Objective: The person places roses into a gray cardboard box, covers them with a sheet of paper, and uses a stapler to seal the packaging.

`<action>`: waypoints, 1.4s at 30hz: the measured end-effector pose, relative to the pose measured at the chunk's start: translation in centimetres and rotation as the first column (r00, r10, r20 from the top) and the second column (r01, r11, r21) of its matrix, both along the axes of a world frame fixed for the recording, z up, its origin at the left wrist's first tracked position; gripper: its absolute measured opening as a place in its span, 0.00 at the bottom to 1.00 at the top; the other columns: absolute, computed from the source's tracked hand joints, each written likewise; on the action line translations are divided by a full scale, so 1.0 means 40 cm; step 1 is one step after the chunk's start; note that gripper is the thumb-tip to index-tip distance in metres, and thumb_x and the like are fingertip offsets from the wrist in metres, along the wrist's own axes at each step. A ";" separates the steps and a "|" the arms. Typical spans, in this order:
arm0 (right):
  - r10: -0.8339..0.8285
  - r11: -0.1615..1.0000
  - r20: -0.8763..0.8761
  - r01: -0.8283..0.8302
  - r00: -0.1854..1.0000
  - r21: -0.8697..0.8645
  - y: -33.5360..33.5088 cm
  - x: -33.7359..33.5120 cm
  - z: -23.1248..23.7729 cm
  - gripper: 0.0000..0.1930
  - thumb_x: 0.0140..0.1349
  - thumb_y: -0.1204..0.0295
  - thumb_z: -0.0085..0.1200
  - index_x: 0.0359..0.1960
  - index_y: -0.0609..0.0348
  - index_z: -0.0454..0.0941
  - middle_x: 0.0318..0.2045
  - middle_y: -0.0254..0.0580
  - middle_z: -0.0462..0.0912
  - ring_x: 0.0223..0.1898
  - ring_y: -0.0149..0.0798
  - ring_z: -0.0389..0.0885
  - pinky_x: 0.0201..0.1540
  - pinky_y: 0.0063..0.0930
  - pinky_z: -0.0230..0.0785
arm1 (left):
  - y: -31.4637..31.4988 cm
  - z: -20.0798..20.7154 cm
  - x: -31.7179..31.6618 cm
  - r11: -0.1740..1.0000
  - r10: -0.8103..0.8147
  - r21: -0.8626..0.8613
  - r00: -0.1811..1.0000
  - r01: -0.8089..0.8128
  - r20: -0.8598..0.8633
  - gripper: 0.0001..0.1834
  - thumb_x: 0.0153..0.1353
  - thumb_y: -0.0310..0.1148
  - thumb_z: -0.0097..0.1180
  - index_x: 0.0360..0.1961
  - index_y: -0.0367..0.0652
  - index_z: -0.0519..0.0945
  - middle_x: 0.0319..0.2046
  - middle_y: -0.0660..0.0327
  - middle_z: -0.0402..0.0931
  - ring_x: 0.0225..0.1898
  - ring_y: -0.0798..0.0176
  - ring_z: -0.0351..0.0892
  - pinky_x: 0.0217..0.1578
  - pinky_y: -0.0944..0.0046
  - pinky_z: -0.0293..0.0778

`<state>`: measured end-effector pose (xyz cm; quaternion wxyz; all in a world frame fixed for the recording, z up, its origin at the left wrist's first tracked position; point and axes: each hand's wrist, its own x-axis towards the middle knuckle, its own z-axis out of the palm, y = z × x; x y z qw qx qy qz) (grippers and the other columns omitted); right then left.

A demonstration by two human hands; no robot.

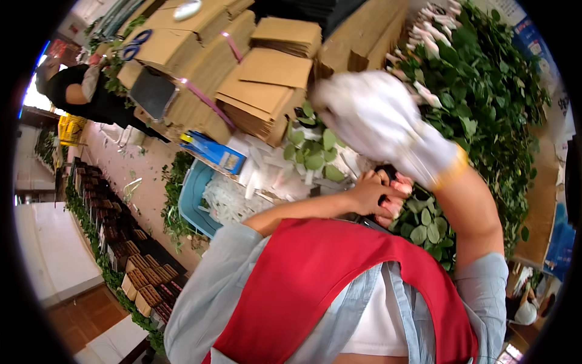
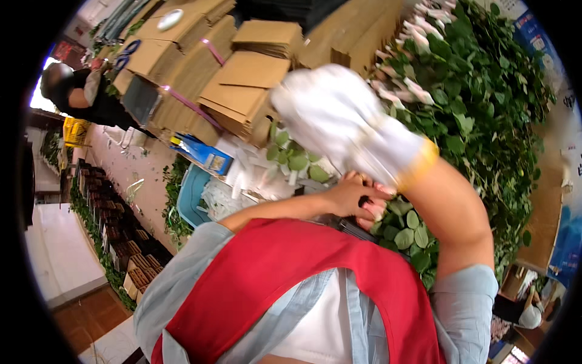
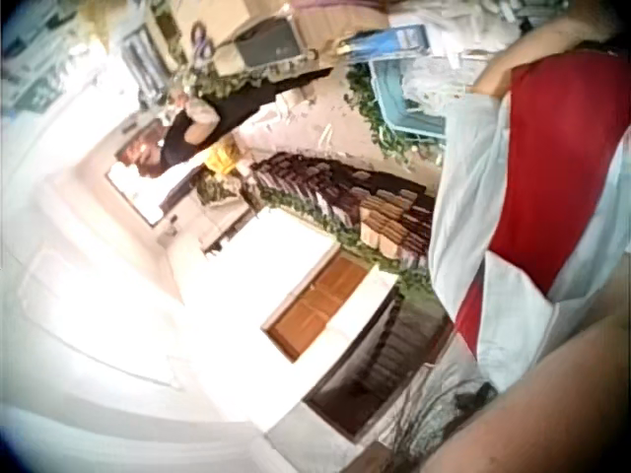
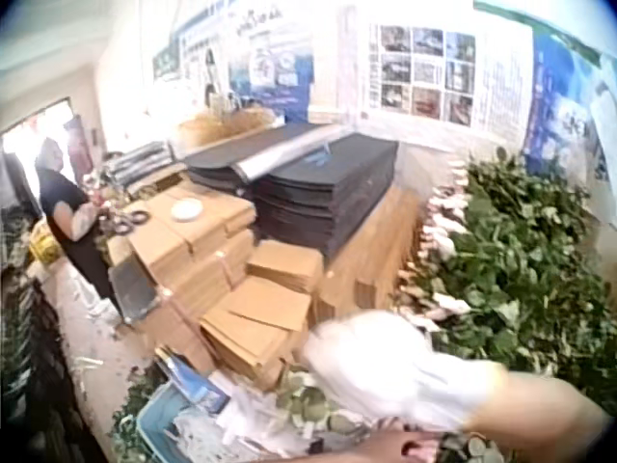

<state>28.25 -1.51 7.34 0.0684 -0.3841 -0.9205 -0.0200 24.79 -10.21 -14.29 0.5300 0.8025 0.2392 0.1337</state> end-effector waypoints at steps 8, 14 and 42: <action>-0.075 0.946 -0.075 0.095 0.994 0.309 0.220 -0.200 -0.236 0.07 0.47 0.70 0.54 0.15 0.56 0.75 0.16 0.41 0.79 0.21 0.44 0.81 0.22 0.38 0.72 | 0.015 -0.064 0.019 1.000 0.007 -0.017 0.979 -0.004 0.203 0.28 0.43 0.49 0.67 0.49 0.58 0.80 0.41 0.56 0.73 0.48 0.54 0.68 0.50 0.52 0.63; -0.382 0.923 -0.600 0.262 0.703 -0.281 -0.199 0.277 -0.080 0.11 0.58 0.70 0.51 0.41 0.60 0.77 0.29 0.38 0.80 0.33 0.34 0.80 0.34 0.26 0.73 | 0.023 -0.032 0.007 0.991 0.073 0.104 0.990 -0.086 0.119 0.29 0.38 0.46 0.70 0.47 0.58 0.81 0.41 0.55 0.69 0.48 0.50 0.66 0.51 0.55 0.63; -0.876 0.292 -0.035 0.471 0.482 -0.833 -0.324 0.575 -0.083 0.24 0.45 0.55 0.63 0.39 0.60 0.79 0.32 0.53 0.81 0.30 0.44 0.81 0.30 0.38 0.73 | -0.003 0.216 0.080 0.699 -0.428 0.570 0.891 0.431 -0.150 0.38 0.40 0.26 0.67 0.56 0.30 0.67 0.59 0.45 0.64 0.61 0.41 0.60 0.61 0.53 0.60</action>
